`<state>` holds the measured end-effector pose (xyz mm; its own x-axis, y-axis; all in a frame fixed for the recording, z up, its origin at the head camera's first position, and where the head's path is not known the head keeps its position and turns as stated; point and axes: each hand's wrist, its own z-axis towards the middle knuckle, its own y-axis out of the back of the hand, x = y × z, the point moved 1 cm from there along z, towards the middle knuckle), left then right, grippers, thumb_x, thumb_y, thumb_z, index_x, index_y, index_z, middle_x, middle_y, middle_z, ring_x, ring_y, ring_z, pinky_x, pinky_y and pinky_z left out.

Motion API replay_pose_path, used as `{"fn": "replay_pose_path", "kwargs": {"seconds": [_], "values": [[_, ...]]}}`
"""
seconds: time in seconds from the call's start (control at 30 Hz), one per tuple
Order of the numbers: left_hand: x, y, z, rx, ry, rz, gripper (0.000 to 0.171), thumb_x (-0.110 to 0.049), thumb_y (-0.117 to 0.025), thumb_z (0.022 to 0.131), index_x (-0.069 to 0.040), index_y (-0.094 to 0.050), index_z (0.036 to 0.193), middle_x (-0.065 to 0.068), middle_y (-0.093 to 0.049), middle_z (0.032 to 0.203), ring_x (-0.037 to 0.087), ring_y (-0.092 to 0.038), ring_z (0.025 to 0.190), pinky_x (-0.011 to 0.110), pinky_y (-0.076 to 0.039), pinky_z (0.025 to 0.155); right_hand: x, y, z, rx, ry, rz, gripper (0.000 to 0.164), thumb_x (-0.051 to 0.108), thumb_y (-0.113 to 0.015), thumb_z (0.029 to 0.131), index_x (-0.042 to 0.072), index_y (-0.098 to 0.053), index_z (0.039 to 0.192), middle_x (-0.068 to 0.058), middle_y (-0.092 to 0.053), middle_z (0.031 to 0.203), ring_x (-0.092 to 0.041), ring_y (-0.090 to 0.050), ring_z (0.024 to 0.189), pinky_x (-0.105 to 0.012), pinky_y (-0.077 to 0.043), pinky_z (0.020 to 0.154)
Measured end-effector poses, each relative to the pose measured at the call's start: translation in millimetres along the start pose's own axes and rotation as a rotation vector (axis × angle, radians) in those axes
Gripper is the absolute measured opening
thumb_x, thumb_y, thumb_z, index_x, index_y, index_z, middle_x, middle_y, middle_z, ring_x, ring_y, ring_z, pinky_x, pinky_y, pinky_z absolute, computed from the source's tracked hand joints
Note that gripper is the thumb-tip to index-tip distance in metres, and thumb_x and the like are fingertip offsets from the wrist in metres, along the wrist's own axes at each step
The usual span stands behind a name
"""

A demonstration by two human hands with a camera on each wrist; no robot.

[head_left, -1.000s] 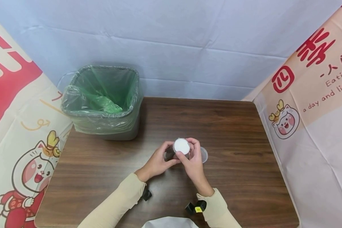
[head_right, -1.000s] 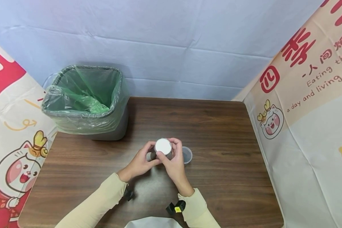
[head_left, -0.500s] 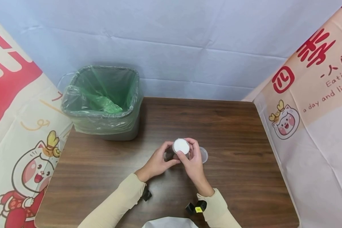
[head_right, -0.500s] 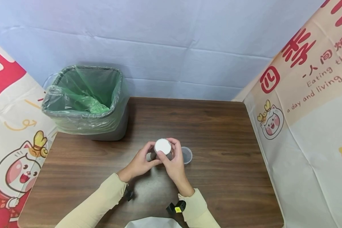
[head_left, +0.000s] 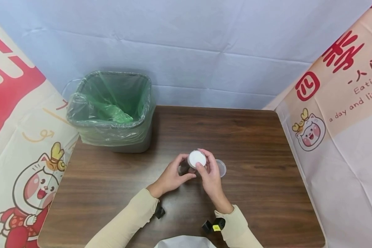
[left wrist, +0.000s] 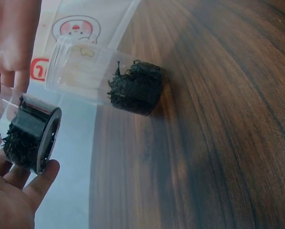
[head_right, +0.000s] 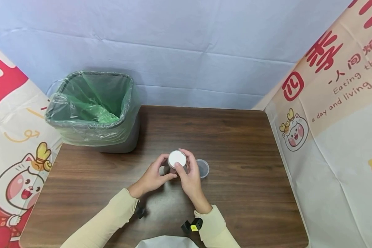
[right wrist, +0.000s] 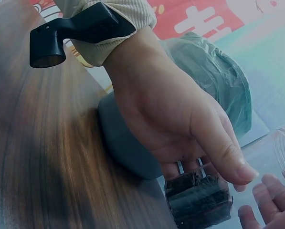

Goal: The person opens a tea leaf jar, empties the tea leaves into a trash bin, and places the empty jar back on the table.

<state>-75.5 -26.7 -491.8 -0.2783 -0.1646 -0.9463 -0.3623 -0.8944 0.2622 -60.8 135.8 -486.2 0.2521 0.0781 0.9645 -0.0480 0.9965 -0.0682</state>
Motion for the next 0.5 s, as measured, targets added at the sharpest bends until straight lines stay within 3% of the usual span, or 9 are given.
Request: {"fn": "replay_pose_path", "kwargs": {"seconds": [0.23,0.5], "values": [[3.5,-2.7,-1.6,0.004,0.025,0.017,0.057,-0.002,-0.082,0.084,0.003,-0.051,0.132,0.019,-0.062,0.129,0.031,-0.058,0.12,0.053,-0.047,0.102,0.4,1.1,-1.4,0.025,0.014,-0.031,0.042,-0.009,-0.05,0.098,-0.016,-0.045,0.14,-0.029,-0.051,0.133,-0.009,-0.054,0.116,-0.019,-0.046,0.097],[-2.3,0.6,-1.5,0.012,0.021,0.008,0.056,-0.003,-0.082,0.085,0.003,-0.052,0.132,0.017,-0.063,0.128,0.029,-0.059,0.119,0.051,-0.047,0.102,2.9,0.7,-3.1,0.02,0.008,0.041,0.053,-0.007,-0.054,0.097,-0.015,-0.03,0.144,-0.006,-0.055,0.132,-0.008,-0.054,0.121,-0.02,-0.045,0.1]]}}
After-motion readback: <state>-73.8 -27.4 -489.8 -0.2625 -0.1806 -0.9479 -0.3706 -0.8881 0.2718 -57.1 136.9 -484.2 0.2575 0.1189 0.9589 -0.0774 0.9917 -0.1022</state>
